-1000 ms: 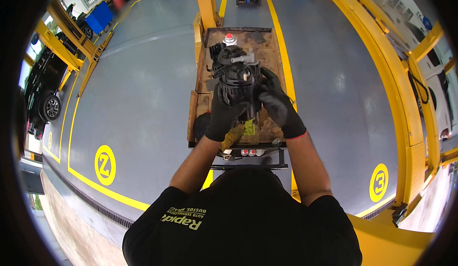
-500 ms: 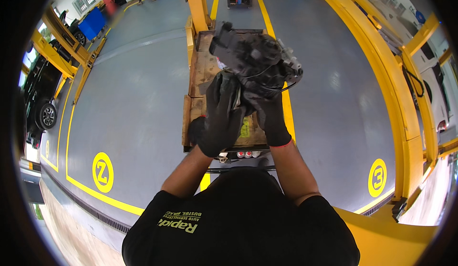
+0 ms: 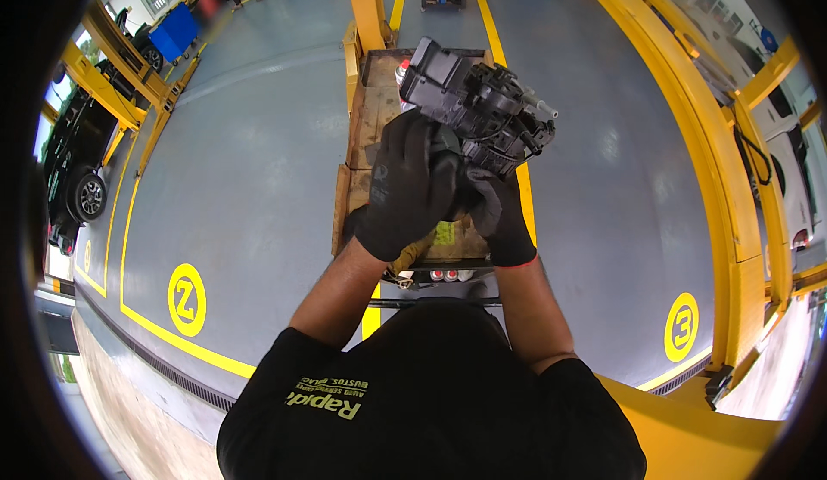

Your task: The person removes a black plastic engine component from the engine bay of a car, then carries it to a workbench and wipes it with a cloth. A coworker is visible nearby.

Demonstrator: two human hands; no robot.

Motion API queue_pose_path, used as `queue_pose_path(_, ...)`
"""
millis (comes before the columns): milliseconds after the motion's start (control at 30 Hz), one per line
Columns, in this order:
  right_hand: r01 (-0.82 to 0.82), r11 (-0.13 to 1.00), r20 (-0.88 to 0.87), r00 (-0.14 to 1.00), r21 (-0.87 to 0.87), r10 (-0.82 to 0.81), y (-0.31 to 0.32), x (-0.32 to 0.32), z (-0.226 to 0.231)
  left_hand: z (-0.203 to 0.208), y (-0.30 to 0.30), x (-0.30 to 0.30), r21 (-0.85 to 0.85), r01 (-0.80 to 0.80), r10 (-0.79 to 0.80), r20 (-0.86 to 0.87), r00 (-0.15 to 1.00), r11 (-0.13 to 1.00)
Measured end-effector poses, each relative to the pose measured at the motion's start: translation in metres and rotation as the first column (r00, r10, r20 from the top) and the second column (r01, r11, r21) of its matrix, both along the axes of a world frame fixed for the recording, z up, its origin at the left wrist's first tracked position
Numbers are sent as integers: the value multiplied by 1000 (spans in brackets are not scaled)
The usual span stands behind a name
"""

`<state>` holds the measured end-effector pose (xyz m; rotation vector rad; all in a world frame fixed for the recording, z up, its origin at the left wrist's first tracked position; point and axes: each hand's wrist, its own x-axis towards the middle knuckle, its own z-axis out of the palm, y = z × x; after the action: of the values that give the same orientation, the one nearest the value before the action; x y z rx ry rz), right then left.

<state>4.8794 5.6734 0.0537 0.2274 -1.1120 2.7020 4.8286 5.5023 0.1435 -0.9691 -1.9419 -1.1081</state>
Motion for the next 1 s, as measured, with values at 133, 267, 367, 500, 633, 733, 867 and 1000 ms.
queue_pose_path(133,33,996,43,999,-82,-30,-10,2,7,-7,-9,-19,191,103,-158,300,941,976)
queue_pose_path(267,106,994,-16,994,-30,-107,-22,1,29,20,-20,-25,824,163,-635,276,722,543)
queue_pose_path(367,70,991,-4,998,116,-70,-24,-1,18,0,-27,-48,687,326,-589,183,787,649)
queue_pose_path(500,-24,984,88,996,179,8,-23,13,-2,39,-31,-45,107,282,-261,-173,950,954)
queue_pose_path(633,32,995,84,996,99,-40,-18,10,-5,30,-21,-53,338,328,-318,-87,944,882)
queue_pose_path(733,93,982,167,979,162,-120,-29,5,-6,25,-24,-38,475,178,-264,119,957,862)
queue_pose_path(867,-1,998,187,982,69,-12,-39,-2,7,36,-29,-34,804,288,-618,121,777,520)
queue_pose_path(1000,-117,982,110,989,151,101,-10,-10,-25,45,-42,-30,299,249,-221,-125,967,921)
